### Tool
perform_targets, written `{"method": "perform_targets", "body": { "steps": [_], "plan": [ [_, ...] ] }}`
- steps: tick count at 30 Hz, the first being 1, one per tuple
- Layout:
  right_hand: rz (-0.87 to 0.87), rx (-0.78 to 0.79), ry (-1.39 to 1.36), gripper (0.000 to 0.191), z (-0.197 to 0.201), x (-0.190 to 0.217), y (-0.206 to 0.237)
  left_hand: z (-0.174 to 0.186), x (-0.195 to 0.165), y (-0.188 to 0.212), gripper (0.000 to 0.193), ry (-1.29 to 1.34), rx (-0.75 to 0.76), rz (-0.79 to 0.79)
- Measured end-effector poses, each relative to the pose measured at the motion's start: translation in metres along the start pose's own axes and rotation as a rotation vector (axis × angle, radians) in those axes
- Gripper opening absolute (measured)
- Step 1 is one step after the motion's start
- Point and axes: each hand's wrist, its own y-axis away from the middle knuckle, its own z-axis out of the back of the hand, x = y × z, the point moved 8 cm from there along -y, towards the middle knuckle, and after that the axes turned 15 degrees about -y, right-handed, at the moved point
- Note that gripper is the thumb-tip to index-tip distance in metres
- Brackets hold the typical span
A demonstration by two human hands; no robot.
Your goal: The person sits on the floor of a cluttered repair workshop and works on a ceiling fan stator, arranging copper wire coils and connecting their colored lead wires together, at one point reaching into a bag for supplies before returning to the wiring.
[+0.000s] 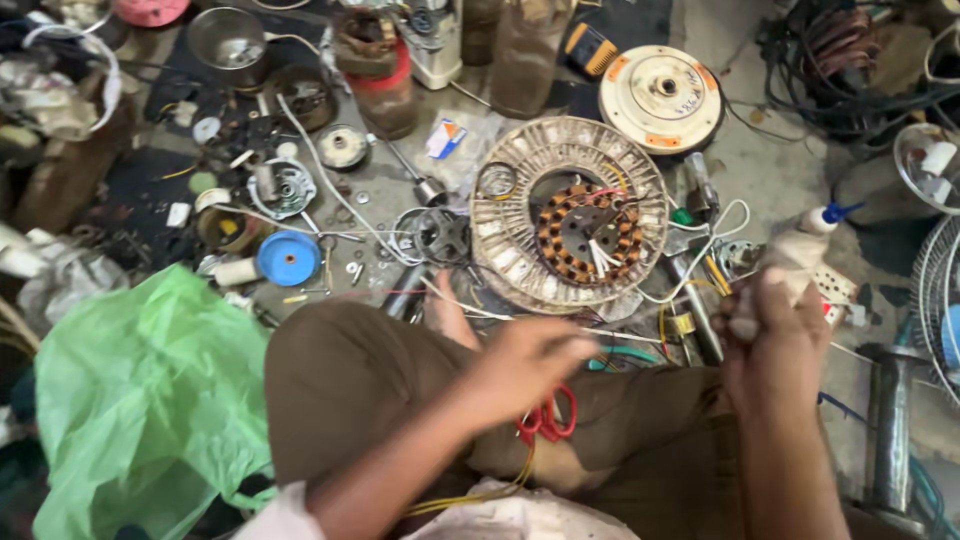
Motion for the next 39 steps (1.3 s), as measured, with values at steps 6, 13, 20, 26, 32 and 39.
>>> {"method": "perform_targets", "body": {
  "steps": [6, 13, 20, 26, 32, 39],
  "plan": [
    [0.036, -0.474, -0.247, 0.021, 0.121, 0.009, -0.071, 0.209, 0.119, 0.071, 0.042, -0.391, 0.046, 0.328],
    [0.198, -0.051, 0.885, 0.034, 0.124, 0.004, -0.039, 0.265, 0.074, 0.077, 0.023, -0.272, -0.186, 0.322],
    [0.262, 0.383, 1.333, 0.068, -0.015, -0.005, 0.017, 0.07, -0.083, 0.013, 0.007, -0.701, 0.066, -0.558],
    [-0.251, 0.654, 0.402, 0.036, -0.063, -0.029, 0.092, 0.053, -0.116, 0.021, 0.02, -0.489, -0.238, -0.661],
    [-0.158, 0.358, 1.0, 0.021, 0.01, 0.021, 0.055, 0.087, -0.032, 0.028, 0.01, -0.232, -0.14, -0.179],
    [0.125, 0.489, 1.405, 0.039, 0.028, 0.082, 0.015, 0.093, 0.02, 0.027, 0.007, -0.012, -0.388, 0.007]
  ]
}}
